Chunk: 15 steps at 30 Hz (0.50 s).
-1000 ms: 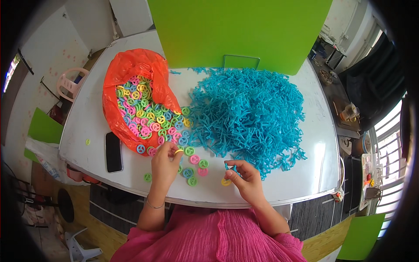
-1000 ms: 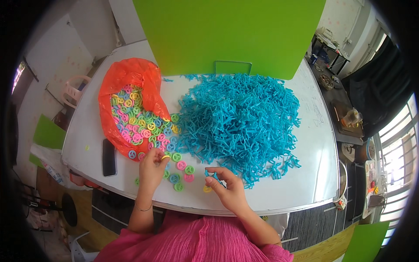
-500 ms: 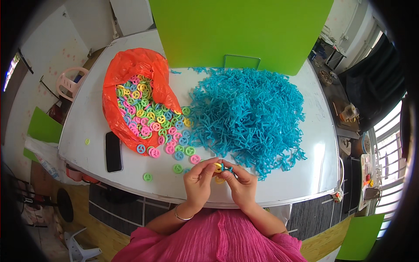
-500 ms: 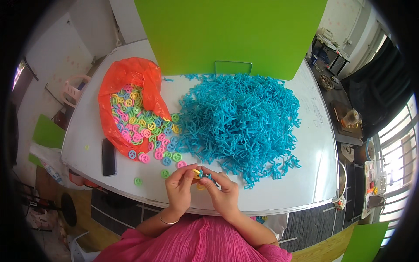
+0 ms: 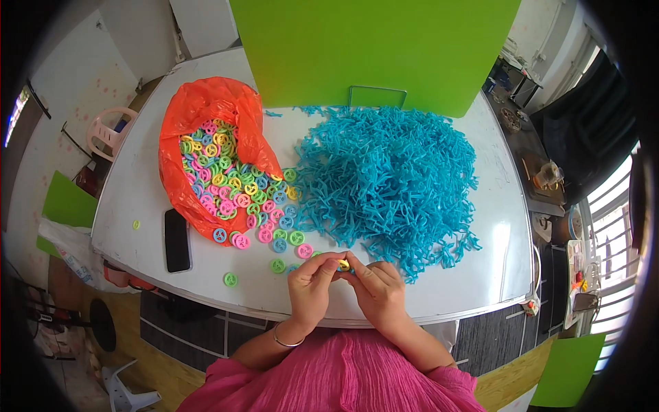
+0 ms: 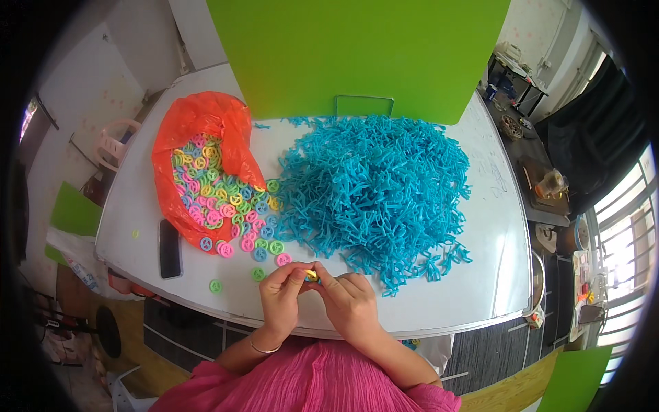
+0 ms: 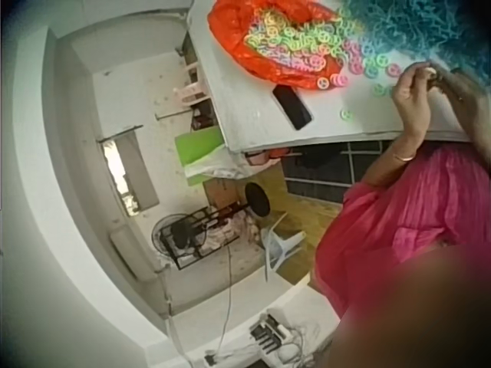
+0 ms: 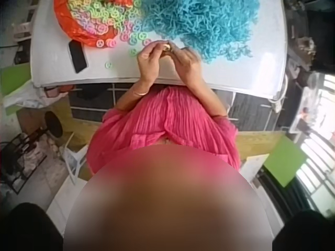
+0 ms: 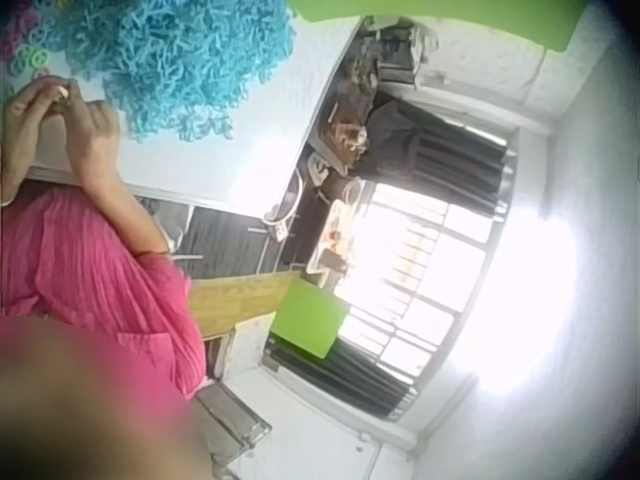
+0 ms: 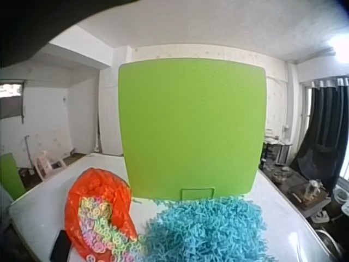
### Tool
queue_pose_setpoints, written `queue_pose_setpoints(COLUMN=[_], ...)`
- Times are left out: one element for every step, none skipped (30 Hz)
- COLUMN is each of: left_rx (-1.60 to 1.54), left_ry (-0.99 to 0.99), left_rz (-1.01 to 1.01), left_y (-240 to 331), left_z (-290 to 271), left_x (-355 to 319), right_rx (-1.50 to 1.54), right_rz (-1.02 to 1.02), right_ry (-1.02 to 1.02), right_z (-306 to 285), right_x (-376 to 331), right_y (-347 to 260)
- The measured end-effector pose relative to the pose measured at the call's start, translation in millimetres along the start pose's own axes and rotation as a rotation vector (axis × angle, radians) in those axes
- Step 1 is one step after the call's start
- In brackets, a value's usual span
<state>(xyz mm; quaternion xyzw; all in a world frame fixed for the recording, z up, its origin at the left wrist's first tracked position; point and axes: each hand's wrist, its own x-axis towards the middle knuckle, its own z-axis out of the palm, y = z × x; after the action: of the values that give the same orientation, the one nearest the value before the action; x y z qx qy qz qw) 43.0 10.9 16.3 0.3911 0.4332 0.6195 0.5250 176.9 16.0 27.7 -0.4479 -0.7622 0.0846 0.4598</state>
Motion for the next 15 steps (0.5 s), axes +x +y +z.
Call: queue_pose_setpoints(left_rx=[-0.012, -0.013, -0.005, 0.003, 0.003, 0.023, 0.042, 0.042, 0.020, -0.003, -0.004, -0.084, -0.162, -0.162, -0.194], left_ry=[-0.006, -0.007, -0.002, 0.000, -0.002, -0.011, -0.017, -0.017, -0.043, -0.072, -0.072, -0.097, -0.119, -0.117, -0.114], left_rz=[-0.010, -0.010, 0.017, 0.043, 0.043, 0.043, 0.044, 0.044, 0.007, -0.029, -0.028, -0.107, -0.187, -0.186, -0.200], left_y=[0, -2, -4, -5, -5, -3, -2, -2, -1, -1, -1, -2, -1, 4, 11], left_z=[0, 1, 2, 2, 3, 3, 4, 3, 1, -1, -3, -5, -5, -4, -2], left_x=[0, -1, -2, -3, -3, -2, -2, -1, 1, 4, 5, 7, 9, 9, 10], right_rx=[-0.029, -0.058, -0.059, -0.062, -0.065, -0.066, -0.064, -0.062, -0.062, -0.059, -0.057, -0.058, -0.058, -0.059, -0.058], right_rz=[0.012, 0.023, 0.023, 0.063, 0.103, 0.104, 0.085, 0.066, 0.066, 0.026, -0.014, -0.015, -0.035, -0.055, -0.056], right_ry=[-0.004, -0.008, -0.007, -0.021, -0.034, -0.032, -0.035, -0.037, -0.037, -0.022, -0.007, -0.006, 0.014, 0.034, 0.034], right_z=[-2, -2, -2, -1, -1, -1, -3, -3, -3, -3, -4, -4, -3, -3, -5], right_x=[1, 2, 1, -1, -3, -2, 0, 1, 1, 2, 2, 1, 0, -1, -1], right_y=[-2, -4, -3, -3, -2, -3, -3, -3, -2, 1, 4, 5, 6, 7, 7])
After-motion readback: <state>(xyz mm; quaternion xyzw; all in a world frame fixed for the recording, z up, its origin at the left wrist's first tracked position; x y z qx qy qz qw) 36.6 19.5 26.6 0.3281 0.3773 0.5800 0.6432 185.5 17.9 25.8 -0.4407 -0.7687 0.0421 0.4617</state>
